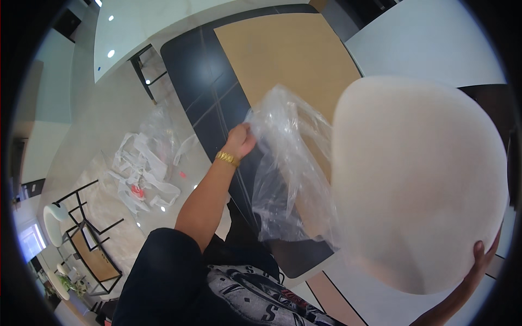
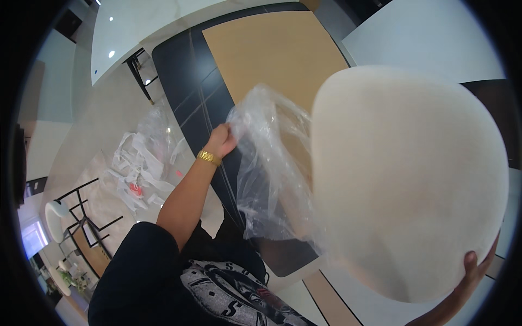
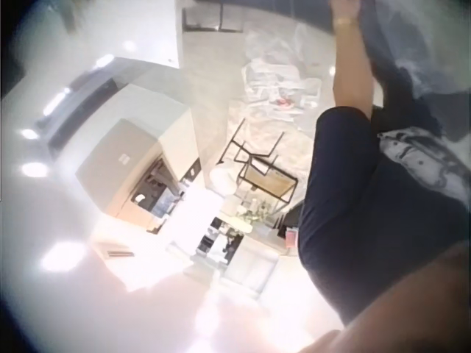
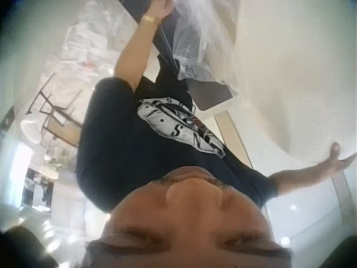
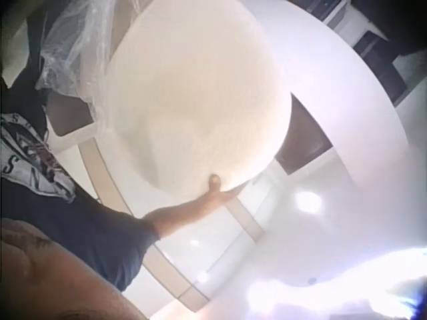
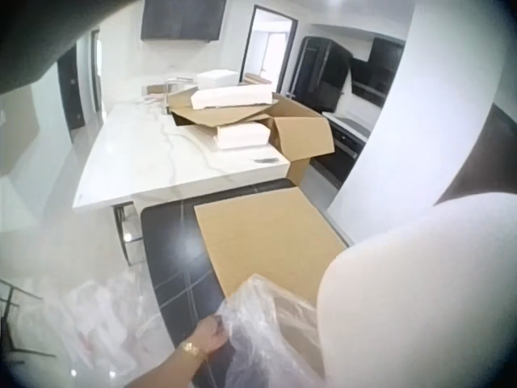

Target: The person assembles a chair by connecting the metal frame components with screws and then removing the plastic cover from the cushioned seat and placing it on the frame.

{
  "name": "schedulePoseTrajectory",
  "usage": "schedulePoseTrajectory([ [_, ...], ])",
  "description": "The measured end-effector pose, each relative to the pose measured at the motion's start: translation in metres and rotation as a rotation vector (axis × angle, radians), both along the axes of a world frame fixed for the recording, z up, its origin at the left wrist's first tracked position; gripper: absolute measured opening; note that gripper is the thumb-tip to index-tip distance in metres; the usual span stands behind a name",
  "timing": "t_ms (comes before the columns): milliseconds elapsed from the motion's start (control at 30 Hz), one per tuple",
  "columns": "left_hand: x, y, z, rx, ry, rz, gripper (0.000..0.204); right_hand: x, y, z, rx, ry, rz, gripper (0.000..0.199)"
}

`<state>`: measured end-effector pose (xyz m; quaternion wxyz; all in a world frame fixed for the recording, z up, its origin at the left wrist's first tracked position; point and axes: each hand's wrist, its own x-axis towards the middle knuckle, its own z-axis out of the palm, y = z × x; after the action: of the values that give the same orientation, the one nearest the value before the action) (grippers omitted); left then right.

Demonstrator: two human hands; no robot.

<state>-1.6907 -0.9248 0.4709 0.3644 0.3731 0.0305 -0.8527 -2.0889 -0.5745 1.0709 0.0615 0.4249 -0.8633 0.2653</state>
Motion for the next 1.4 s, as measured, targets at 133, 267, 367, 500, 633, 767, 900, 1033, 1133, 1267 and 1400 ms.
schedulePoseTrajectory([
  [133, -0.056, -0.008, 0.058, -0.104, -0.02, 0.087, 0.052, -0.014, 0.037, 0.055, -0.055, 0.14, -0.098, 0.117],
  [267, -0.052, -0.01, 0.07, -0.484, -0.577, -0.127, 0.076, 0.017, 0.037, 0.087, -0.021, 0.286, -0.106, 0.108],
  [367, -0.036, 0.024, 0.082, -0.895, -1.233, -0.061, 0.085, 0.056, 0.04, 0.095, 0.003, 0.366, -0.106, 0.1],
  [500, 0.007, 0.117, 0.141, -0.864, -0.557, -0.205, 0.084, 0.142, 0.038, 0.083, 0.027, 0.541, -0.049, 0.098],
  [633, 0.009, 0.161, 0.178, -0.247, 0.277, -0.31, 0.08, 0.231, 0.033, 0.069, 0.037, 0.858, 0.311, 0.099],
  [767, 0.07, 0.163, 0.217, -0.113, 0.617, -0.118, 0.089, 0.364, 0.035, 0.025, -0.1, 0.59, 0.316, 0.09],
  [900, 0.189, 0.195, 0.215, -0.229, 0.766, 0.047, 0.088, 0.499, 0.016, 0.029, 0.103, 0.733, 1.153, 0.048],
  [1033, 0.344, 0.253, 0.201, -0.351, 0.724, 0.27, 0.087, 0.611, 0.038, 0.02, 0.255, 0.789, 1.665, 0.042],
  [1133, 0.448, 0.302, 0.181, -0.398, 0.679, 0.455, 0.087, 0.682, 0.056, -0.007, 0.158, 0.831, 1.833, 0.048],
  [1267, 0.583, 0.381, 0.165, -0.439, 0.568, 0.733, 0.086, 0.776, 0.057, -0.024, -0.064, 0.644, 2.086, 0.053],
  [1400, 0.682, 0.446, 0.153, -0.467, 0.477, 0.957, 0.086, 0.847, 0.056, -0.033, -0.177, 0.519, 2.242, 0.058],
])
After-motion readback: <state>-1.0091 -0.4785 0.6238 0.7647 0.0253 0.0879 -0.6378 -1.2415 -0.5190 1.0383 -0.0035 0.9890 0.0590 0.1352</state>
